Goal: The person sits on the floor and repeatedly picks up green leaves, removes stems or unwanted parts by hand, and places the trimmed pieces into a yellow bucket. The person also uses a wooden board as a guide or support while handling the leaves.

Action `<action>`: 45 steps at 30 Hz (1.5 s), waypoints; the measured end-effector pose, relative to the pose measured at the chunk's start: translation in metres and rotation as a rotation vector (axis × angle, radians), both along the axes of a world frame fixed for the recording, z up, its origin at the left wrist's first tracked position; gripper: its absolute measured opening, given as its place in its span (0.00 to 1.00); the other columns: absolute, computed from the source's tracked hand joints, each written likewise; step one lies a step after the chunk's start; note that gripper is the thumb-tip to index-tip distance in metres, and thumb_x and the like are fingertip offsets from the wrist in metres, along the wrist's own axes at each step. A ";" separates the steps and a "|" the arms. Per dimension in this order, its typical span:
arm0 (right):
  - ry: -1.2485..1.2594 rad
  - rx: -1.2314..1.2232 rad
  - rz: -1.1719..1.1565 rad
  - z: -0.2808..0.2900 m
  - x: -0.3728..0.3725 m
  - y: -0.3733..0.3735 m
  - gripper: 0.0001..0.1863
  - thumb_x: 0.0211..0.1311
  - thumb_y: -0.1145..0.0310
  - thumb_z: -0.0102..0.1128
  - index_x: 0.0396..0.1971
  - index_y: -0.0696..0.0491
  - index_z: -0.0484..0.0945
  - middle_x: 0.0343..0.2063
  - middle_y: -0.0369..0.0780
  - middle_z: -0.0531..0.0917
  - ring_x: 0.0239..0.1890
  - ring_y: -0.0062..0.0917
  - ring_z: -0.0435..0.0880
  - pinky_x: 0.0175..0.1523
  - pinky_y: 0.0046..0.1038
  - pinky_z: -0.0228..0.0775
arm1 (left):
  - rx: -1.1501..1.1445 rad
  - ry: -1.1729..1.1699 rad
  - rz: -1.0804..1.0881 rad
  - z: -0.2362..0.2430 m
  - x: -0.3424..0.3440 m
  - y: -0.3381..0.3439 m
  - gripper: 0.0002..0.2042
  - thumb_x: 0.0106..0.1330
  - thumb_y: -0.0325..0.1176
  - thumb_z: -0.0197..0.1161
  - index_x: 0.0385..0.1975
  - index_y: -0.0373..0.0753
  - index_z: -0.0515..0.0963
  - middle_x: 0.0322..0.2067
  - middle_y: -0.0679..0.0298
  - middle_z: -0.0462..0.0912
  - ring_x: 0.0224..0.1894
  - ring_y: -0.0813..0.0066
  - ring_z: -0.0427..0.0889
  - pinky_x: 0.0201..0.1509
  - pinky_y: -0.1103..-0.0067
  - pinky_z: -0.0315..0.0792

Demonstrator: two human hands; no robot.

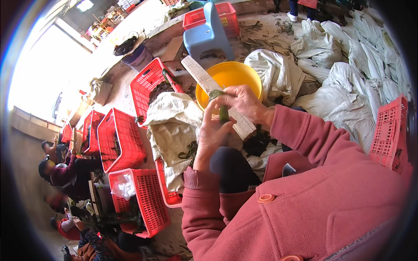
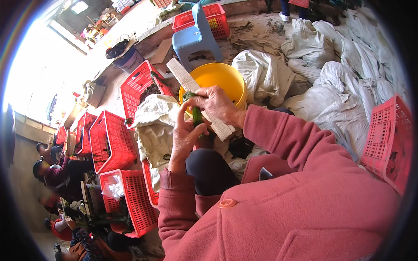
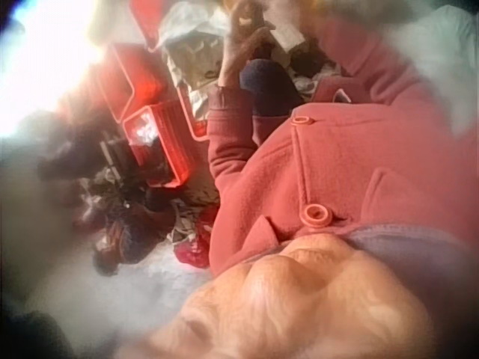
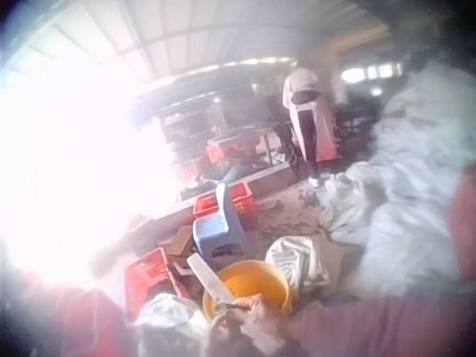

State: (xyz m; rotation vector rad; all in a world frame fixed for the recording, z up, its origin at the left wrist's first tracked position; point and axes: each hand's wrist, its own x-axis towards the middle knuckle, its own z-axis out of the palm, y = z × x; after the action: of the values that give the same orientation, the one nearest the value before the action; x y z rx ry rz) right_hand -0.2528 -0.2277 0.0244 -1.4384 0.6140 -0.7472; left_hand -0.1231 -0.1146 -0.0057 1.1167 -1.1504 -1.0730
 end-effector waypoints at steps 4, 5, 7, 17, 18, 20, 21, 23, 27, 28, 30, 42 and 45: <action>-0.297 0.080 -0.125 -0.003 -0.025 -0.025 0.11 0.69 0.65 0.61 0.40 0.57 0.83 0.30 0.32 0.86 0.31 0.13 0.82 0.35 0.18 0.75 | 0.136 0.186 0.065 -0.010 0.007 0.004 0.26 0.71 0.25 0.58 0.68 0.34 0.59 0.28 0.64 0.80 0.26 0.83 0.74 0.31 0.86 0.69; -0.307 0.063 -0.142 -0.006 -0.033 -0.031 0.10 0.70 0.66 0.61 0.40 0.56 0.83 0.31 0.32 0.86 0.32 0.12 0.82 0.36 0.18 0.75 | 0.141 0.192 0.092 -0.012 0.010 0.006 0.15 0.72 0.27 0.57 0.57 0.32 0.72 0.25 0.68 0.76 0.23 0.86 0.69 0.27 0.87 0.63; -0.244 0.114 -0.162 -0.017 -0.047 -0.041 0.08 0.68 0.69 0.62 0.38 0.58 0.82 0.33 0.35 0.86 0.33 0.13 0.83 0.35 0.17 0.76 | 0.135 0.139 0.145 -0.013 0.019 0.005 0.08 0.73 0.29 0.57 0.41 0.32 0.79 0.23 0.72 0.74 0.22 0.90 0.66 0.25 0.88 0.58; 0.173 -0.319 0.190 -0.029 -0.075 -0.040 0.30 0.51 0.70 0.73 0.56 0.55 0.75 0.55 0.42 0.76 0.39 0.22 0.83 0.50 0.24 0.76 | 0.181 -0.103 0.023 0.018 -0.010 -0.015 0.12 0.71 0.31 0.61 0.49 0.31 0.80 0.24 0.72 0.76 0.21 0.91 0.67 0.23 0.89 0.59; 0.150 -0.500 0.244 -0.025 -0.070 -0.033 0.28 0.51 0.69 0.73 0.54 0.57 0.77 0.48 0.44 0.80 0.38 0.25 0.84 0.48 0.26 0.75 | 0.170 -0.149 0.021 0.020 -0.014 -0.020 0.12 0.70 0.31 0.61 0.48 0.32 0.80 0.23 0.73 0.76 0.21 0.91 0.67 0.23 0.89 0.59; 0.182 -0.452 0.319 -0.015 -0.058 -0.025 0.21 0.53 0.68 0.71 0.48 0.59 0.80 0.37 0.44 0.84 0.36 0.29 0.85 0.46 0.29 0.75 | 0.148 -0.238 0.028 0.020 -0.021 -0.026 0.12 0.70 0.31 0.62 0.47 0.32 0.80 0.22 0.74 0.76 0.21 0.91 0.67 0.23 0.89 0.59; 0.275 -0.426 0.259 -0.009 -0.051 -0.026 0.16 0.55 0.68 0.68 0.42 0.60 0.81 0.29 0.44 0.85 0.34 0.30 0.85 0.43 0.31 0.74 | 0.206 -0.194 0.056 0.020 -0.022 -0.027 0.15 0.67 0.29 0.64 0.52 0.33 0.74 0.30 0.70 0.78 0.27 0.88 0.72 0.29 0.89 0.66; 0.246 -0.299 0.248 -0.001 -0.053 -0.026 0.09 0.64 0.73 0.62 0.42 0.58 0.81 0.32 0.37 0.85 0.36 0.18 0.81 0.42 0.24 0.75 | 0.083 0.006 0.067 0.014 -0.029 -0.028 0.20 0.66 0.26 0.65 0.56 0.34 0.69 0.38 0.66 0.78 0.34 0.85 0.75 0.37 0.86 0.70; 0.017 0.043 0.226 0.000 -0.058 -0.027 0.08 0.69 0.74 0.56 0.45 0.55 0.79 0.30 0.33 0.84 0.31 0.13 0.79 0.35 0.18 0.71 | -0.016 0.244 -0.011 -0.007 -0.045 -0.032 0.24 0.63 0.21 0.65 0.59 0.34 0.66 0.50 0.63 0.77 0.52 0.75 0.78 0.57 0.78 0.71; -0.029 0.097 0.225 -0.002 -0.058 -0.028 0.08 0.70 0.74 0.55 0.46 0.55 0.78 0.31 0.33 0.84 0.30 0.12 0.79 0.34 0.18 0.71 | 0.005 0.262 -0.031 -0.013 -0.047 -0.033 0.22 0.64 0.21 0.65 0.58 0.34 0.68 0.49 0.64 0.78 0.52 0.74 0.78 0.58 0.77 0.70; -0.031 0.130 0.162 -0.007 -0.063 -0.032 0.13 0.68 0.78 0.49 0.50 0.56 0.75 0.37 0.34 0.83 0.39 0.16 0.83 0.45 0.20 0.77 | 0.047 0.098 -0.023 -0.023 -0.048 -0.036 0.13 0.69 0.26 0.62 0.51 0.31 0.75 0.34 0.66 0.81 0.41 0.77 0.79 0.51 0.80 0.72; -0.268 0.419 -0.093 -0.060 -0.098 -0.056 0.12 0.58 0.82 0.53 0.38 0.54 0.81 0.34 0.34 0.84 0.38 0.17 0.81 0.48 0.19 0.72 | 0.192 0.176 0.127 -0.041 -0.024 -0.023 0.14 0.71 0.26 0.58 0.55 0.30 0.75 0.25 0.69 0.76 0.24 0.85 0.70 0.30 0.88 0.66; -0.424 0.620 -0.096 -0.067 -0.101 -0.057 0.10 0.58 0.81 0.58 0.38 0.53 0.81 0.36 0.35 0.84 0.39 0.17 0.82 0.47 0.18 0.72 | 0.206 0.153 0.163 -0.041 -0.021 -0.022 0.15 0.70 0.25 0.60 0.54 0.31 0.76 0.26 0.70 0.77 0.25 0.85 0.72 0.31 0.88 0.66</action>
State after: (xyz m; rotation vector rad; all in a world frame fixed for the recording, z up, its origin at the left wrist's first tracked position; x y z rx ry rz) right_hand -0.3533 -0.2846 -0.0426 -0.6598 0.5216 -0.8157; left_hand -0.1443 -0.1365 -0.0467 1.2427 -0.8273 -1.1457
